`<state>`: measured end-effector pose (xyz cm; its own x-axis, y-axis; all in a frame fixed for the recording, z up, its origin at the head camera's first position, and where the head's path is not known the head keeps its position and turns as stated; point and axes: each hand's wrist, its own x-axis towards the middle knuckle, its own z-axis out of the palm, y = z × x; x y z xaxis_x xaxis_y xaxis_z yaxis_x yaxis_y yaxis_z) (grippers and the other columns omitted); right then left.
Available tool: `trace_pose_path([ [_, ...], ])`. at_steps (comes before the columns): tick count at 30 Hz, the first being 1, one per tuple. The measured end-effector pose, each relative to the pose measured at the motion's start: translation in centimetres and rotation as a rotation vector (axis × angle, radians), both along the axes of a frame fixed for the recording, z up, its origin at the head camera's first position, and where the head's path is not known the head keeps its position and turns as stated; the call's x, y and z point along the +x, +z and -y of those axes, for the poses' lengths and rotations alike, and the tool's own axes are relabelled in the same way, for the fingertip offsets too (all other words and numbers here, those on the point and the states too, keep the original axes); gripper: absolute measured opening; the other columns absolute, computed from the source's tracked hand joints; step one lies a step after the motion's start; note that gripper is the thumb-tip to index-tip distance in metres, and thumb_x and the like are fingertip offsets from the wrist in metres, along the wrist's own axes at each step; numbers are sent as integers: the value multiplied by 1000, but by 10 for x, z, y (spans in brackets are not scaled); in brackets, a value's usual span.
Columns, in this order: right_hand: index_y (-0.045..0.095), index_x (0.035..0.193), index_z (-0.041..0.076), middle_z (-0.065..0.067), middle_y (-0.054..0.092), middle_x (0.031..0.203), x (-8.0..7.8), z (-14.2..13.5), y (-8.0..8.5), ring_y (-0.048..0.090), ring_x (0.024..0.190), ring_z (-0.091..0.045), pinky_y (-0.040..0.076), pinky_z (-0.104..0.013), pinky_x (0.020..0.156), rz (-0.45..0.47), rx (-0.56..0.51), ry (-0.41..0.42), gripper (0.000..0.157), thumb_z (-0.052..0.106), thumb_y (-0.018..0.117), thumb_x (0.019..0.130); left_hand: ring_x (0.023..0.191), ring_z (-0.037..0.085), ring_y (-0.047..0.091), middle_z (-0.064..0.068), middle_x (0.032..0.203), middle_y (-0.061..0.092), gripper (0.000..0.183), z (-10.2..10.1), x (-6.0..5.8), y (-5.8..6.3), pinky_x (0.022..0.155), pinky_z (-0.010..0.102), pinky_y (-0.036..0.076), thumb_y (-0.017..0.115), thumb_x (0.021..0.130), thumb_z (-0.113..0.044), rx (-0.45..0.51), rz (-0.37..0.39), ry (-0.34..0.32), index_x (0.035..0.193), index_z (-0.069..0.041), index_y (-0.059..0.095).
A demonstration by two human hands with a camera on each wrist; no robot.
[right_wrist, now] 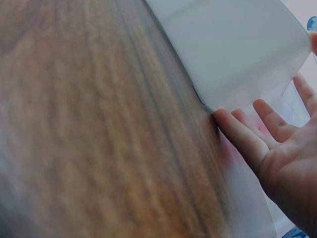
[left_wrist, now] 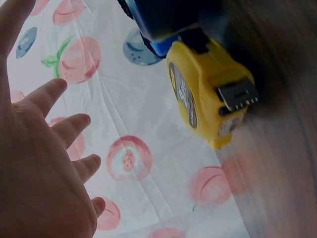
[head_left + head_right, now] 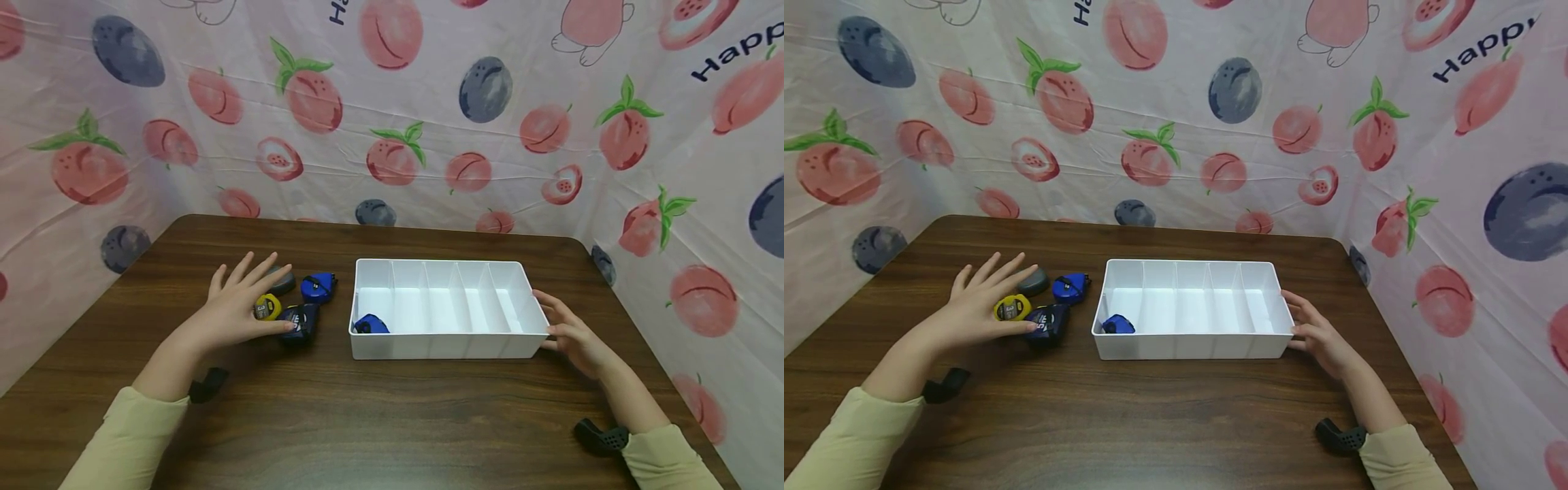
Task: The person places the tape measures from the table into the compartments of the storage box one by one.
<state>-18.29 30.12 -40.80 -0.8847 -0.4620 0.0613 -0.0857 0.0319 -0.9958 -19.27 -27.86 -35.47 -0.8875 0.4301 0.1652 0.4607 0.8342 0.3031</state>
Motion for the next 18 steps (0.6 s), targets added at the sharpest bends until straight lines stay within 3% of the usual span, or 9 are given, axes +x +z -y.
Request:
trace_pose_path([
  [18, 21, 151, 16, -30, 4, 148, 0, -1, 1, 48, 118, -13, 47, -34, 90, 7, -3, 16, 62, 7, 38, 93, 142, 40, -5, 11, 159, 8, 98, 23, 5, 0, 102, 66, -13, 72, 77, -59, 3, -20, 8, 154, -23, 24],
])
